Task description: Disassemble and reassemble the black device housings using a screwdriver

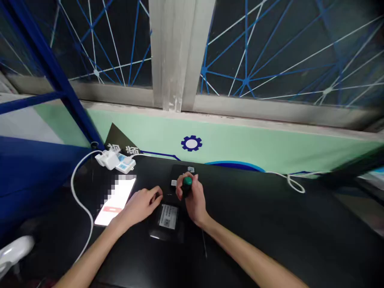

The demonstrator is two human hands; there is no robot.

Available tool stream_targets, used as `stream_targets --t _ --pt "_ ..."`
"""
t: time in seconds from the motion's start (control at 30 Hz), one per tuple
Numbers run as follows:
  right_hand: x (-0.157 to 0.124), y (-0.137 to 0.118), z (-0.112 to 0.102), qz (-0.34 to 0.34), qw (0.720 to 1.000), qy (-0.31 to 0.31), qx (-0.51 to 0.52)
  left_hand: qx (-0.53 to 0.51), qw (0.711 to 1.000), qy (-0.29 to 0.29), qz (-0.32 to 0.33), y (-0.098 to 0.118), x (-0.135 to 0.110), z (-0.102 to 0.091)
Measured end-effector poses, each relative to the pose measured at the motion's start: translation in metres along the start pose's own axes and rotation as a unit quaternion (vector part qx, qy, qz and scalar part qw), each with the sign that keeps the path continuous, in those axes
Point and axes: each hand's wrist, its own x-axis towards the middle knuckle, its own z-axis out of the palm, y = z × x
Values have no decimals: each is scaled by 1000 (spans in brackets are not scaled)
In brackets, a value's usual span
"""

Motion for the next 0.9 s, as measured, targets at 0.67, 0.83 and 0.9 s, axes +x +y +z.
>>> stream_targets --t 0.67,0.83,0.9 --pt "-1 -2 -2 -19 999 -29 -14 1 1000 6 5 0 1 1" --pt "-5 0 -3 -35 998 -44 19 6 1000 16 14 -3 1 3" --pt "-6 -1 -2 -42 998 -51 17 7 1000 17 13 -4 1 4"
